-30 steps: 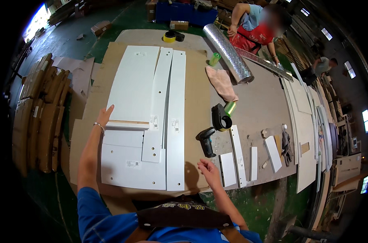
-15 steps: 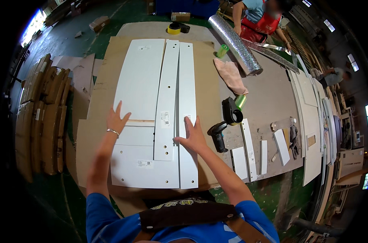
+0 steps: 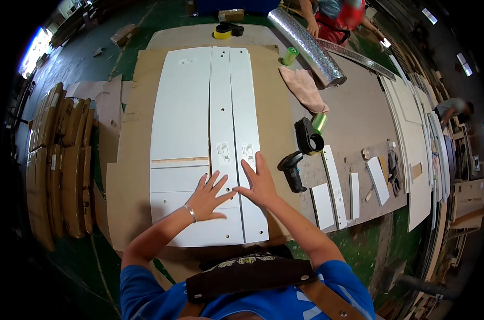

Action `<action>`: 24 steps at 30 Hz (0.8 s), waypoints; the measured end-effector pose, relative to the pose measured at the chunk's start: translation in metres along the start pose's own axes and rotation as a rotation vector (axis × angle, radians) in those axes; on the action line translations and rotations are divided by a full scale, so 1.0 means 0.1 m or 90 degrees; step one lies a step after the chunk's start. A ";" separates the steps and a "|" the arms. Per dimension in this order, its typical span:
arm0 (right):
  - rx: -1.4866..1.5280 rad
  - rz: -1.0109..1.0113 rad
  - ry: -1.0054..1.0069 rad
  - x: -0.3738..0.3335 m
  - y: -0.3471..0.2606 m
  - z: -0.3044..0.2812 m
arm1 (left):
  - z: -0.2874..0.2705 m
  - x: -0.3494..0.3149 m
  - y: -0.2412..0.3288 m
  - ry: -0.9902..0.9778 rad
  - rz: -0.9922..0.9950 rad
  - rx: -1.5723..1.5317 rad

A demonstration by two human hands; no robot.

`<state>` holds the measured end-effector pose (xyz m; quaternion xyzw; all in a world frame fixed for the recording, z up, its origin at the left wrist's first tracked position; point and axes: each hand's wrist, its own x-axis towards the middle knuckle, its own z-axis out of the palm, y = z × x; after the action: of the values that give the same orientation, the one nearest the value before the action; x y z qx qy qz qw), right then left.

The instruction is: The person assembles white furniture panels on a workbench in a workshop. They wipe the panels with a cloth, use a power drill to fasten them together, and arrange the components for further assembly.

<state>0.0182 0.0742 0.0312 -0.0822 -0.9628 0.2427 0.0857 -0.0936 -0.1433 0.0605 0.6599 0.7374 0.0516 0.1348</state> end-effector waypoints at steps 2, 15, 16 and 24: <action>0.014 -0.002 0.021 0.05 0.00 0.00 | 0.08 0.13 -0.04 0.036 0.012 -0.016; 0.034 0.053 0.064 0.27 0.11 0.19 | 0.17 0.30 -0.16 0.135 0.008 -0.081; 0.049 0.051 0.056 0.30 0.08 0.17 | 0.06 0.26 -0.11 0.141 -0.005 -0.088; 0.135 0.122 0.176 -0.21 0.58 -0.23 | -0.19 0.33 0.41 0.245 -0.115 -0.142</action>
<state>0.0503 0.1311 0.0206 -0.1967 -0.8986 0.3363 0.2021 -0.0624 -0.1034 0.0852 0.5506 0.7950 0.2453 0.0680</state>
